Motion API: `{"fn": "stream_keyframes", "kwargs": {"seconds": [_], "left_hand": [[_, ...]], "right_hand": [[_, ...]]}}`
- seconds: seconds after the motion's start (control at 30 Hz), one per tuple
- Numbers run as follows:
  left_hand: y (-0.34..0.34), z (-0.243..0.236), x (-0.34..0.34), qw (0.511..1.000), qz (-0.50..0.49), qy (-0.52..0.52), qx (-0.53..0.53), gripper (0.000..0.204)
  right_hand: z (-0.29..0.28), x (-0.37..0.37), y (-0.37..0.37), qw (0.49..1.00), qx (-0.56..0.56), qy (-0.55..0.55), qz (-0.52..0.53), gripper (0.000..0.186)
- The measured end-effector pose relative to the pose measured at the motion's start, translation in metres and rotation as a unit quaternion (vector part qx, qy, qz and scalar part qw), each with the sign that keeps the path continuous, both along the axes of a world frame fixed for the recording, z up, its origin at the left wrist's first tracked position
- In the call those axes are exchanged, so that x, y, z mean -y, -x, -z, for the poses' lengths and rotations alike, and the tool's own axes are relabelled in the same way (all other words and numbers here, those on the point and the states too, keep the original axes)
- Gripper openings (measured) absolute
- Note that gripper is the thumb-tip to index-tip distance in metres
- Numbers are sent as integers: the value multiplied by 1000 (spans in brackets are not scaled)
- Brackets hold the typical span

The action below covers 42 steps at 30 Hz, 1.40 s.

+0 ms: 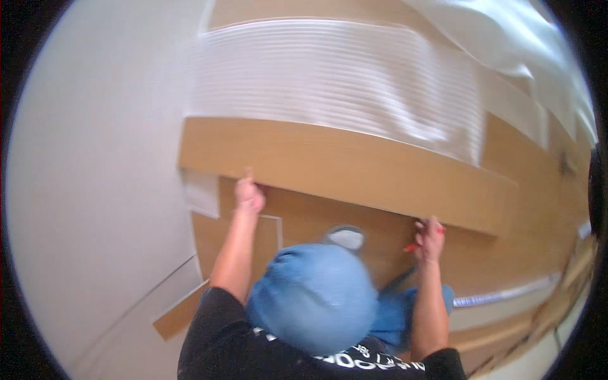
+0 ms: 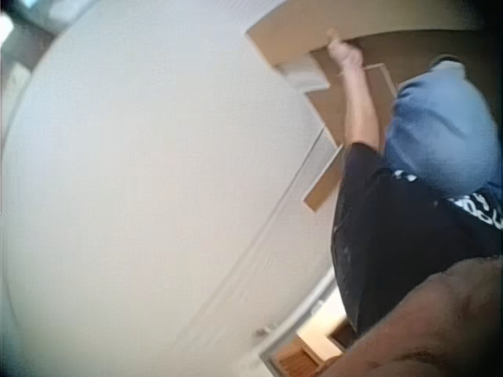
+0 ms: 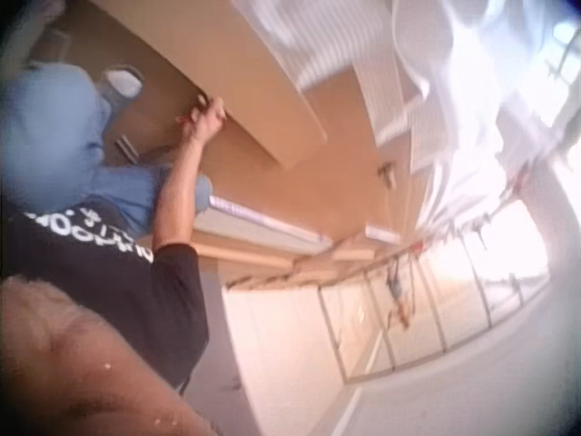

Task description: The person installs laminate flooring by laying down underlayment, positioning floor planks, tapping them together with a hammer, and marking planks with a pencil and square for cutting.

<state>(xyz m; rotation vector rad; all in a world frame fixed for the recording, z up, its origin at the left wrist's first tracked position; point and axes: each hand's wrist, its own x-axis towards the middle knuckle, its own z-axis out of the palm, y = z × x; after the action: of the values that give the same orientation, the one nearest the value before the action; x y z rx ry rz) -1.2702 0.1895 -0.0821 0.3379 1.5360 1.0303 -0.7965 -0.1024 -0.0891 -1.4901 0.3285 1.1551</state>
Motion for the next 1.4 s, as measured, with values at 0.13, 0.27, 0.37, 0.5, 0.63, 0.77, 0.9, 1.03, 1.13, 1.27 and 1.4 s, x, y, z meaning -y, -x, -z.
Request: {"fn": "stream_keyframes", "kwargs": {"seconds": [0.13,0.27,0.37,0.5,0.63,0.77,0.9,1.03,1.13,1.27,1.4], "left_hand": [[-58,-6,0,999,-21,8,-44,35],[-12,-6,11,999,-26,-8,39,35],[-7,-10,14,998,-41,-7,38,37],[-29,-20,6,998,-33,-37,43,36],[-61,-7,2,997,40,-1,-59,35],[-2,-14,12,998,-7,45,-34,36],[11,7,1,1000,12,28,-7,37],[2,18,-2,998,-4,50,-43,38],[-2,24,-2,998,26,51,-21,36],[28,19,-10,997,25,44,-52,35],[28,33,-12,996,22,69,-60,35]], "right_hand": [[-20,3,-16,999,48,2,23,21],[-12,-4,3,1000,20,-20,-6,24],[-10,-2,9,1000,24,-9,-17,24],[-14,-4,5,999,26,-20,-10,29],[-4,19,-24,999,32,-18,-28,23],[-27,-20,16,992,-51,76,-87,24],[-58,-14,-10,980,-145,13,-138,42],[-119,-1,-64,969,-207,-52,-124,59],[-113,16,-129,973,5,-33,-228,78],[-113,-33,-192,954,188,-73,-220,84],[-84,-58,-254,940,224,-95,-239,79]]}}
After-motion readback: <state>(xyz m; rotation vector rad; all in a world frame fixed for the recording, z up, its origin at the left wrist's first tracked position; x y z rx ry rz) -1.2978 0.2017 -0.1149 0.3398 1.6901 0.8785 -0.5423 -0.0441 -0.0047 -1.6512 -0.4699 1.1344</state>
